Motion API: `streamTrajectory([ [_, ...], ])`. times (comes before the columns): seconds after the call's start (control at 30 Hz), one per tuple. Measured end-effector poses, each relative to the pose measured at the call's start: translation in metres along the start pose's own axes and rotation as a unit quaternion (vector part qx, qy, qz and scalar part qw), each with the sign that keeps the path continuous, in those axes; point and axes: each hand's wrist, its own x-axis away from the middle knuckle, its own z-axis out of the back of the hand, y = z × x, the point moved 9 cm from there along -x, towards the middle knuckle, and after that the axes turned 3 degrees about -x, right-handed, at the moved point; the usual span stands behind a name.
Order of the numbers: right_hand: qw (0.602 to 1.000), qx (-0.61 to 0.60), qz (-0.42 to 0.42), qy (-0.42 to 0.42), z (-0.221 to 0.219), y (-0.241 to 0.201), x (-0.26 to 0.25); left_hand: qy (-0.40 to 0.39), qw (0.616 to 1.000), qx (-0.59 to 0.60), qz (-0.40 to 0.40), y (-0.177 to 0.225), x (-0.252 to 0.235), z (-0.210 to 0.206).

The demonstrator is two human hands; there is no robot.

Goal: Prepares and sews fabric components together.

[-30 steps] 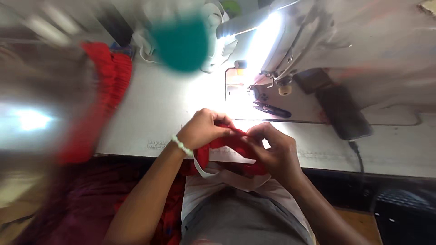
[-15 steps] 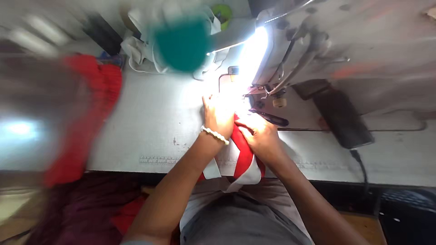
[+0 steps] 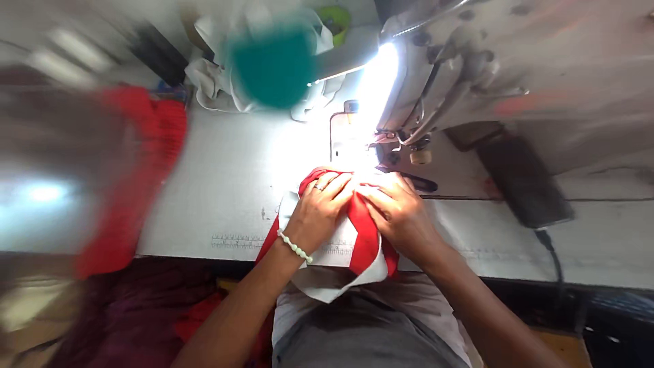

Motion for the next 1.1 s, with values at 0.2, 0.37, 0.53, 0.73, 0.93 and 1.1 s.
streamTrajectory([
  [0.2,0.995,0.067,0.056,-0.047,-0.008,0.006,0.002,-0.054,0.99,0.053,-0.119,-0.017,-0.02,0.0],
  [0.37,0.996,0.078,-0.025,-0.022,-0.007,0.025,-0.006,-0.083,0.979,0.081,-0.17,-0.027,-0.048,-0.003],
  [0.53,0.995,0.047,-0.088,-0.028,-0.005,0.041,-0.014,-0.067,0.981,0.057,-0.175,-0.031,-0.067,-0.005],
  [0.73,0.994,0.106,-0.04,-0.002,-0.008,0.027,-0.002,-0.02,0.982,-0.095,-0.159,-0.006,-0.052,0.003],
  [0.93,0.988,0.153,-0.012,0.015,-0.006,0.01,0.0,-0.04,0.996,-0.03,-0.077,-0.026,-0.069,0.008],
  [1.1,0.985,0.168,-0.017,0.023,-0.004,0.007,0.0,-0.078,0.995,0.064,-0.024,-0.038,-0.086,0.01],
])
